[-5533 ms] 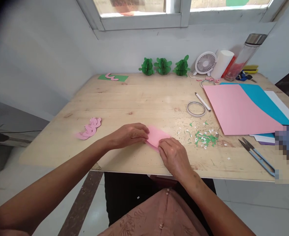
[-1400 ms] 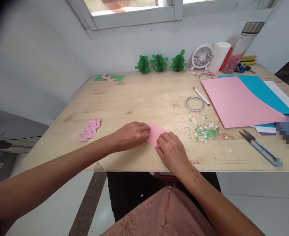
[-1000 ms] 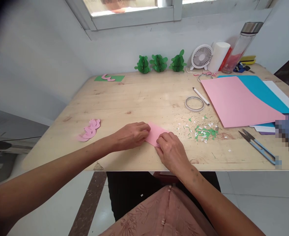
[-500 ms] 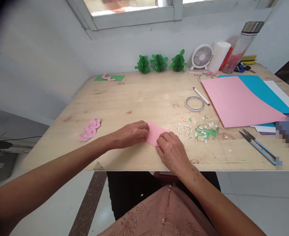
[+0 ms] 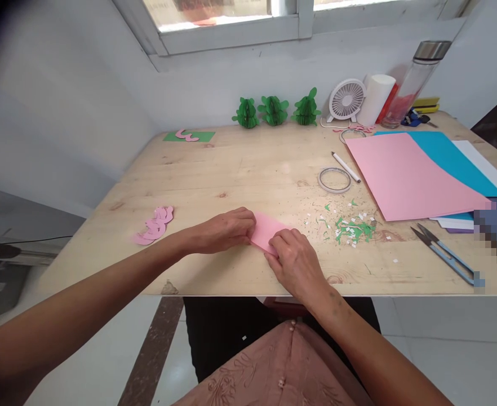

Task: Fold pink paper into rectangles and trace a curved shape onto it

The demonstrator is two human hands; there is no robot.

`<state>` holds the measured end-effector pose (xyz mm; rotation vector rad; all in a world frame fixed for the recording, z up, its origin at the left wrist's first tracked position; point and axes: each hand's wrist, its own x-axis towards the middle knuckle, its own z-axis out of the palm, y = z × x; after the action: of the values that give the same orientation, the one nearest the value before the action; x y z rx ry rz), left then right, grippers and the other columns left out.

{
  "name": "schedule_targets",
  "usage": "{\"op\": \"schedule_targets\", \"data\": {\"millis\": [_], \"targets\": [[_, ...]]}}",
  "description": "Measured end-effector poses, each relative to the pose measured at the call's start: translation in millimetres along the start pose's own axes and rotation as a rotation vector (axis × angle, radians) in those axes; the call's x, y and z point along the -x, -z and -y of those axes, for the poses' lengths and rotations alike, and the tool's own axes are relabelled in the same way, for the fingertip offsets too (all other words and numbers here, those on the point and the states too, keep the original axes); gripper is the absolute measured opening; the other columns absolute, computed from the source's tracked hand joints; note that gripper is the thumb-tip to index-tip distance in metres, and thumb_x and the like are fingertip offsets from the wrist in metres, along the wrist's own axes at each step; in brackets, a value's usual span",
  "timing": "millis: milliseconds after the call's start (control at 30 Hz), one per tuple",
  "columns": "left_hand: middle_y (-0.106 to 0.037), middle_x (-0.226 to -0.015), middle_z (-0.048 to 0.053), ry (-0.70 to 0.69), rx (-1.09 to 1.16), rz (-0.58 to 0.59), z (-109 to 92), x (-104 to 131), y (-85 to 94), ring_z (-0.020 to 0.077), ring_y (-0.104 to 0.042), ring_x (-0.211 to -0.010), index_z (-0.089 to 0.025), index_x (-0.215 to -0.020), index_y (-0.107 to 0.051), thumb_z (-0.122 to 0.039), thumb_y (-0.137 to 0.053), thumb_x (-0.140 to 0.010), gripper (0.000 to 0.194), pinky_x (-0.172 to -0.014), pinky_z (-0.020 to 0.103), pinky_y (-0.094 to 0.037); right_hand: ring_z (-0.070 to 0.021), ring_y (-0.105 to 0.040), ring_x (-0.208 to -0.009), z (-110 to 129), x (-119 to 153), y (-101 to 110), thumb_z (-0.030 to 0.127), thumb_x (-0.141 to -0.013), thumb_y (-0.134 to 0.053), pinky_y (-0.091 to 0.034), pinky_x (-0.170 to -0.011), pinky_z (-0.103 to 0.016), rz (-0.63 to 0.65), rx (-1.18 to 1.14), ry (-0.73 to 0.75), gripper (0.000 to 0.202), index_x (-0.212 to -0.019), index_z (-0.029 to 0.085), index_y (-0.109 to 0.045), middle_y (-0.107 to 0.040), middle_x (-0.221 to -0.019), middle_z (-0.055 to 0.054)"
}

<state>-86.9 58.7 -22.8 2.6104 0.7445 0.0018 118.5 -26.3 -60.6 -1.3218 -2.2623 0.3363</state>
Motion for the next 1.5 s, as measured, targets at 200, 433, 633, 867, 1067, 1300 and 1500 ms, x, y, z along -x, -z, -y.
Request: {"op": "schedule_targets", "data": {"millis": [200,433,633,867,1067,1300,1500], "targets": [[-0.057,-0.085,0.003,0.034,0.053,-0.016,-1,2,4.4,0.0148,-0.052,-0.084,-0.016,-0.078,-0.053,-0.004,-0.048,-0.081,0.014,-0.07,0.024,-0.042,-0.0232,-0.055,-0.083,4,-2,-4,0.016,-0.089,-0.051,-0.044,-0.076,-0.036,-0.033,0.114,0.008,0.011,-0.083,0.018,-0.061,-0.064,-0.085,-0.009],[-0.062,-0.102,0.007,0.052,0.052,-0.156,-2,16,-6.1,0.0186,-0.056,-0.096,-0.017,-0.099,-0.055,-0.016,-0.059,-0.082,0.018,-0.078,0.03,-0.047,-0.0203,-0.058,-0.076,0,2,-6,0.017,-0.093,-0.045,-0.043,-0.071,-0.033,-0.149,0.02,-0.023,0.021,-0.081,0.019,-0.062,-0.065,-0.079,-0.007],[-0.069,-0.1,0.006,0.035,-0.036,-0.494,-15,43,-32.0,0.0188,-0.06,-0.102,-0.018,-0.088,-0.062,-0.014,-0.047,-0.091,0.015,-0.088,0.037,-0.048,-0.0196,-0.062,-0.085,10,14,2,0.015,-0.093,-0.047,-0.044,-0.077,-0.034,-0.174,-0.106,0.071,0.016,-0.092,0.019,-0.063,-0.069,-0.089,-0.006],[-0.071,-0.094,0.004,0.128,0.083,-0.583,-48,86,-56.0,0.0181,-0.064,-0.098,-0.02,-0.092,-0.062,-0.012,-0.051,-0.088,0.015,-0.087,0.036,-0.051,-0.019,-0.062,-0.083,30,35,-7,0.012,-0.092,-0.047,-0.043,-0.075,-0.035,-0.109,-0.189,0.134,0.017,-0.095,0.019,-0.062,-0.069,-0.089,-0.006],[-0.07,-0.093,0.004,0.315,0.232,-0.677,-67,90,-70.0,0.0176,-0.063,-0.097,-0.022,-0.096,-0.063,-0.017,-0.052,-0.089,0.014,-0.087,0.035,-0.052,-0.0197,-0.061,-0.08,31,38,-12,0.012,-0.092,-0.045,-0.04,-0.075,-0.035,-0.087,-0.183,0.104,0.015,-0.094,0.018,-0.059,-0.069,-0.087,-0.006],[-0.071,-0.095,0.003,0.823,0.066,-0.906,-38,121,-66.3,0.0167,-0.067,-0.089,-0.022,-0.101,-0.063,-0.033,-0.048,-0.091,0.021,-0.078,0.028,-0.053,-0.0194,-0.059,-0.075,28,29,-17,0.017,-0.093,-0.047,-0.038,-0.071,-0.032,-0.121,-0.108,0.031,0.012,-0.089,0.018,-0.058,-0.064,-0.079,-0.004],[-0.067,-0.095,0.009,1.108,-0.247,-0.859,20,155,-59.1,0.0247,-0.062,-0.091,-0.018,-0.095,-0.065,-0.025,-0.047,-0.086,0.022,-0.08,0.037,-0.049,-0.0178,-0.056,-0.068,26,28,-21,0.02,-0.093,-0.046,-0.037,-0.068,-0.031,-0.158,-0.09,0.03,0.012,-0.087,0.019,-0.057,-0.062,-0.075,-0.002]]}}
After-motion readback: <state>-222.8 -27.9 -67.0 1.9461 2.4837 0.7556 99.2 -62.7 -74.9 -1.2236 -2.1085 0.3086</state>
